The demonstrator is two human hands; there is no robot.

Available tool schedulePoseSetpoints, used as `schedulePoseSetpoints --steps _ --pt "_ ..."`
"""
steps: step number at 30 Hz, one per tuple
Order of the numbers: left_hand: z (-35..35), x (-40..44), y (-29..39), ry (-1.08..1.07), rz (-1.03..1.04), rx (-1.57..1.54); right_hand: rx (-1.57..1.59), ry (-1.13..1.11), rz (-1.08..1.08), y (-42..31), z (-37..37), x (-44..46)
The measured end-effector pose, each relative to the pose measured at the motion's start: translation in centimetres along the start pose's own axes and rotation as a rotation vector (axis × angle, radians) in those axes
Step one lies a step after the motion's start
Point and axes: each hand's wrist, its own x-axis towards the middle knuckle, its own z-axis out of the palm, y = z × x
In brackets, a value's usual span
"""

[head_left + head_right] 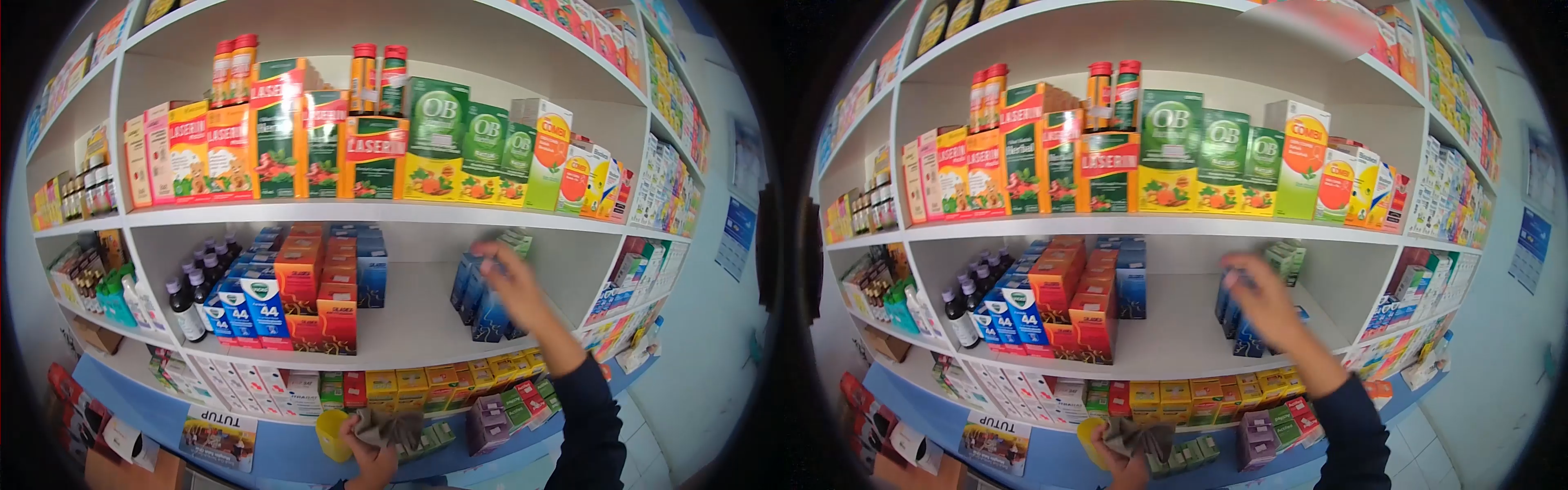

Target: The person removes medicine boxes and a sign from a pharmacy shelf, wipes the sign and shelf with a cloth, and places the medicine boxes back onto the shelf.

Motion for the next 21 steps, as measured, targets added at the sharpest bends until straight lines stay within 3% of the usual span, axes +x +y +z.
schedulePoseSetpoints --steps 2,4,6,7,9,10,12,14,17,19,21 --pt "3.4 1.9 1.0 -0.072 0.008 -0.054 -0.128 -0.161 -0.341 -1.3 3.0 -4.5" --pt "5.9 3.2 0.9 -0.146 0.016 -0.110 0.062 -0.331 -0.270 -3.0 5.4 -8.3" --pt "8.1 4.5 -0.1 -0.402 0.146 0.028 0.068 -0.258 -0.279 -2.3 5.7 -9.4" --pt "9.5 5.2 0.5 -0.411 0.146 0.028 0.078 -0.197 -0.295 -2.0 5.3 -9.7" --pt "12.3 7.0 2.2 -0.492 0.501 0.605 0.148 -0.046 -0.228 -0.2 2.4 -9.1" --pt "13.2 7.8 2.5 -0.492 0.506 0.605 0.217 0.092 -0.159 0.6 0.4 -8.6" --pt "14.7 9.7 3.0 -0.590 0.342 0.522 -0.012 0.234 -0.049 1.2 -3.8 -6.8" --pt "16.9 12.5 0.8 -0.643 0.242 0.507 0.147 0.258 0.050 3.4 -6.8 -4.2" --pt "19.6 17.2 -2.9 -0.792 0.080 0.583 0.090 0.259 -0.056 6.3 -8.9 0.9" --pt "20.6 19.5 -4.3 -0.883 0.035 0.682 0.035 0.212 -0.021 7.4 -8.9 4.2" --pt "21.2 21.2 -5.2 -1.146 -0.155 0.741 -0.038 0.059 0.052 7.0 -8.0 6.1"
